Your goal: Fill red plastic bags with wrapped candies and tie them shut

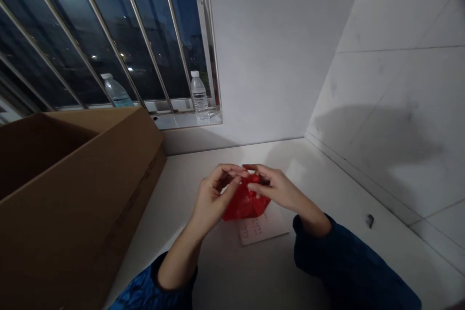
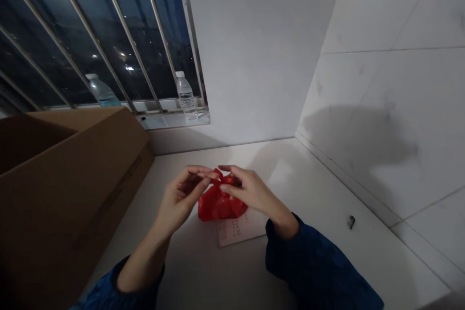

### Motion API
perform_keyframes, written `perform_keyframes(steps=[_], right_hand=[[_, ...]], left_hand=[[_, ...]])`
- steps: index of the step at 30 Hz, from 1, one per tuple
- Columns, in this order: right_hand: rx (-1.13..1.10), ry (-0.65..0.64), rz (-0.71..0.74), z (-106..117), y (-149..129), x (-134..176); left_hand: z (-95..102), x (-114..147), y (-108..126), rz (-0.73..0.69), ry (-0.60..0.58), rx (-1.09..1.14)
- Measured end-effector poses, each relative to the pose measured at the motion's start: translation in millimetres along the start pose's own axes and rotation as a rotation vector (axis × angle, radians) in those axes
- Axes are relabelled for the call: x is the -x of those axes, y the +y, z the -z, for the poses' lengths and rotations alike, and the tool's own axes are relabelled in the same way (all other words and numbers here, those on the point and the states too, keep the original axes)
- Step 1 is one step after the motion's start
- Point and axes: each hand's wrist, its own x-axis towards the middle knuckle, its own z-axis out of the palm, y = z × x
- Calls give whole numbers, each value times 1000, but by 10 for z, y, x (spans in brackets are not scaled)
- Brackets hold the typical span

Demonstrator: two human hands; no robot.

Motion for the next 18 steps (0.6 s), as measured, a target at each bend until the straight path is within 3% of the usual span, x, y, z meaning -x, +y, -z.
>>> perform_keyframes(steps=[3, 6, 8, 11, 14, 16, 18], right_hand=[[-64, 14, 19, -118, 86, -60], [-154, 143, 7, -125, 52, -54], [-239, 165, -11, -136, -31, -25], [-294, 78, -2, -195, -204, 52], [-244, 10, 54, -201, -362, 173], [-211, 28, 80, -116, -419, 253], [-151, 93, 107, 40, -422, 311]], left_hand=[[-38, 33, -41, -79, -54, 64], [-27, 29, -268, -177, -34, -137], [-71, 46, -451, -127, -117, -333], [-198, 117, -609, -24, -240, -473], [-197, 245, -491, -16, -245, -484], [-31, 398, -259, -17, -200, -435], [254, 627, 40, -2, -105, -396]])
